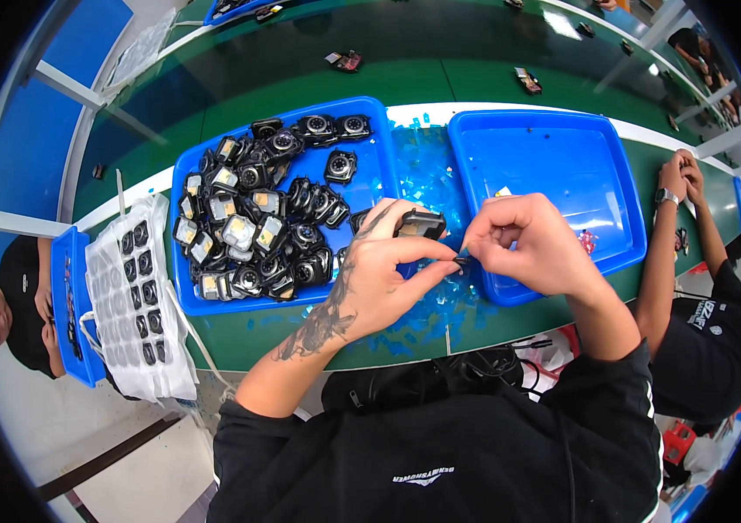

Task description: Manual assembly of small electronic units, involving attaching batteries and circuit boards into plastic housings.

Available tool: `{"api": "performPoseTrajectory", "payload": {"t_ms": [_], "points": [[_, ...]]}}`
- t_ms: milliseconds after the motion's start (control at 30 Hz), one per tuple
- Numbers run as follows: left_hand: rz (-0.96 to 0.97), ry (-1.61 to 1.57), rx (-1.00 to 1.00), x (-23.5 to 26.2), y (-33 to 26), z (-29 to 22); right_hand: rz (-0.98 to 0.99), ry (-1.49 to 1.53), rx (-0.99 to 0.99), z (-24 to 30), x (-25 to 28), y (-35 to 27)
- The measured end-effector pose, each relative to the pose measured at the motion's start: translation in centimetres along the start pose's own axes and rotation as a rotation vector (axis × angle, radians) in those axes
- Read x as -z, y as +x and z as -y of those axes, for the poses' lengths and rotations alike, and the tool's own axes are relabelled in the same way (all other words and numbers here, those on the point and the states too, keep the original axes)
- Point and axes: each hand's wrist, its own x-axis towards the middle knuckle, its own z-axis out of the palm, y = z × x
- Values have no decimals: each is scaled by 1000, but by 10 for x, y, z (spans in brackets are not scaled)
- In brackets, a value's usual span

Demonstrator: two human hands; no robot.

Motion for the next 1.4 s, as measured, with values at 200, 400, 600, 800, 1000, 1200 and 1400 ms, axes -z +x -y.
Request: {"api": "performPoseTrajectory", "payload": {"t_ms": [200, 400, 600, 800, 1000, 1200, 1400], "points": [[-126, -38, 11, -2, -1, -3, -194, -251, -22, -21, -14, -5], [-95, -275, 239, -1, -4, 9, -397, -500, 250, -17, -19, -4], [-188, -306, 265, -1, -3, 14, -461, -310, 62, -17, -15, 3], [-196, -299, 279, 0, 0, 14, -434, -306, 115, -4, -18, 1], [53, -222, 217, 1, -2, -2, -405, 176, 160, -19, -50, -17], [-10, -461, 476, 2, -3, -7, -688, 419, 155, -25, -46, -40], [48, -158, 131, -4, 2, -4, -567, 578, 97, -23, -44, -42]]}}
